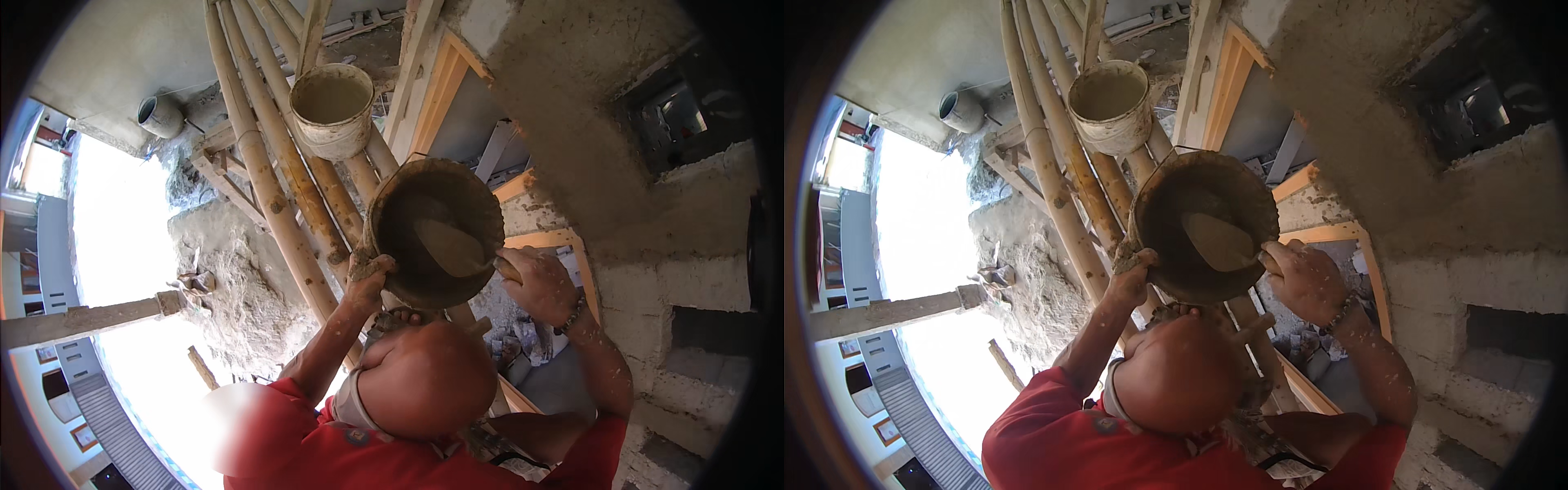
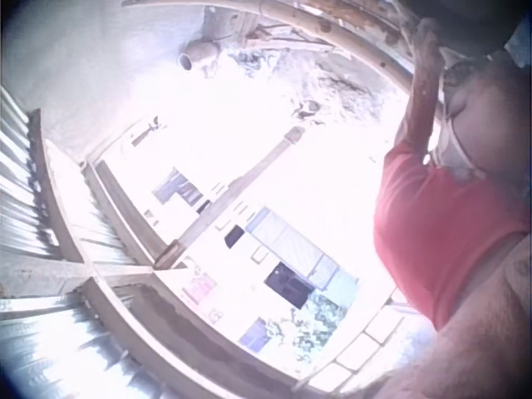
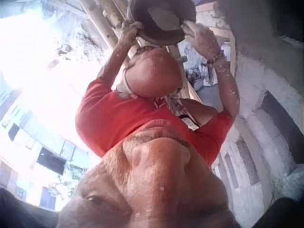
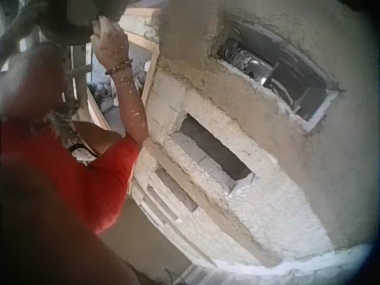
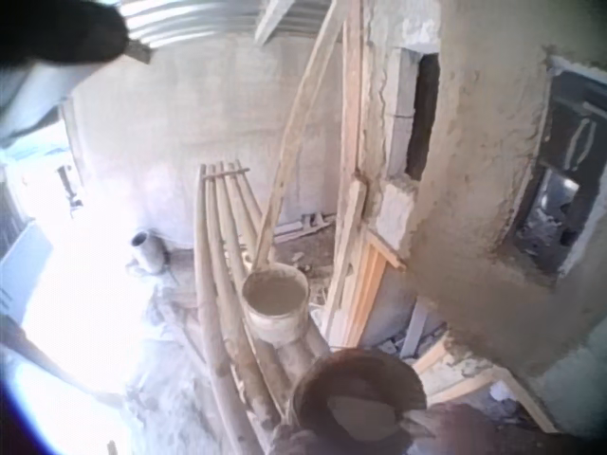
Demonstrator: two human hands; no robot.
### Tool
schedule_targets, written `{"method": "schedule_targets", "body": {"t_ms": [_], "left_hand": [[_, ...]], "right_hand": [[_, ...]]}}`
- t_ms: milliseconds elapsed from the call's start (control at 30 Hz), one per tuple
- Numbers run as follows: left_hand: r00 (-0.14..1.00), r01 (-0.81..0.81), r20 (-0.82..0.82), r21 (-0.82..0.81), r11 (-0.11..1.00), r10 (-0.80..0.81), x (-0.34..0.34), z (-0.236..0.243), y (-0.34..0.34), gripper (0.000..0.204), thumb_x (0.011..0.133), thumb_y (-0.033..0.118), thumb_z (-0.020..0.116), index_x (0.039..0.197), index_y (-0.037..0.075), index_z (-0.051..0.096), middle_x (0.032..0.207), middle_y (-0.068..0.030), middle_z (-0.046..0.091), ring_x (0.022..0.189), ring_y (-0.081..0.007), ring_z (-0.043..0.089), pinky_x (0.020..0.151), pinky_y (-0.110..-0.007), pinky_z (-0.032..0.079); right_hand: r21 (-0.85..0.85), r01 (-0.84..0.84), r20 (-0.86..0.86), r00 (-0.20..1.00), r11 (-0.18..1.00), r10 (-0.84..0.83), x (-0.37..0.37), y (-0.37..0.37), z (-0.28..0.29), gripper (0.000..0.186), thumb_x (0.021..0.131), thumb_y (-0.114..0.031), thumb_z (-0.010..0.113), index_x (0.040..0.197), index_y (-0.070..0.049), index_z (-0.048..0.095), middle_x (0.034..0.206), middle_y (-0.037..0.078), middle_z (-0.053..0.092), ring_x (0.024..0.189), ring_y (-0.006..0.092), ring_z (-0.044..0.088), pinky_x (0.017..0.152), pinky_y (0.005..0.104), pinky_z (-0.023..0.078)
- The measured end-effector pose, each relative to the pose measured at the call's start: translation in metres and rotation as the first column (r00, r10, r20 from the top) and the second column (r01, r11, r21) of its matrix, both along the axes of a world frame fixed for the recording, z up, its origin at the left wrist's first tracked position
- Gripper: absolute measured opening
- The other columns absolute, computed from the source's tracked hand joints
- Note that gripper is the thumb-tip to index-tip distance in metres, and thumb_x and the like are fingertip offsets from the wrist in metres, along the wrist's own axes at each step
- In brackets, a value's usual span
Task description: The person applies wet plaster from a bucket onto a wall using a trowel and then smooths it using a long wooden board.
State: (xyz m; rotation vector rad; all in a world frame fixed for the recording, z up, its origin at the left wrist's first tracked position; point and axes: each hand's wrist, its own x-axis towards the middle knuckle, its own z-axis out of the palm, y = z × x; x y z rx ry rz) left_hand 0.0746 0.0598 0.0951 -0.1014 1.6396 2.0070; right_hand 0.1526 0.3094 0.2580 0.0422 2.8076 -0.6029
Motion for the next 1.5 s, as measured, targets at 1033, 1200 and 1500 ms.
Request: {"method": "schedule_targets", "body": {"t_ms": [1033, 1200, 1500], "left_hand": [[0.899, -0.431, -0.144, -0.124, 0.894, 0.413, -0.082, -0.100, -0.092, 0.049, 0.082, 0.015, 0.055, 0.127, -0.001, 0.044, 0.114, -0.0082, 0.054, 0.106, -0.0176, 0.051, 0.090, -0.031, 0.043], [0.725, -0.567, -0.590, -0.218, 0.795, 0.355, -0.091, -0.031, -0.080, 0.065, 0.081, 0.010, 0.059, 0.138, 0.000, 0.031, 0.123, -0.0186, 0.051, 0.104, -0.0234, 0.056, 0.088, -0.033, 0.047], [0.390, -0.448, -0.907, -0.340, 0.827, -0.162, -0.119, 0.154, -0.052, 0.058, 0.083, 0.017, 0.056, 0.136, 0.000, 0.038, 0.119, -0.0218, 0.056, 0.114, -0.0351, 0.052, 0.094, -0.042, 0.044]], "right_hand": [[-0.206, 0.034, 0.087, 0.996, 0.978, -0.017, -0.040, -0.020, -0.044, 0.046, 0.081, -0.016, 0.061, 0.123, 0.000, 0.052, 0.108, 0.019, 0.059, 0.098, 0.0325, 0.059, 0.085, 0.0408, 0.047], [-0.227, 0.004, 0.025, 1.000, 0.974, 0.002, -0.028, -0.012, -0.059, 0.044, 0.081, -0.015, 0.061, 0.121, 0.001, 0.053, 0.105, 0.021, 0.060, 0.097, 0.0339, 0.060, 0.084, 0.0405, 0.047], [-0.233, 0.093, 0.121, 0.990, 0.968, -0.066, -0.019, -0.002, -0.049, 0.044, 0.079, -0.010, 0.062, 0.120, 0.001, 0.054, 0.104, 0.022, 0.060, 0.100, 0.0351, 0.059, 0.084, 0.0409, 0.047]]}}
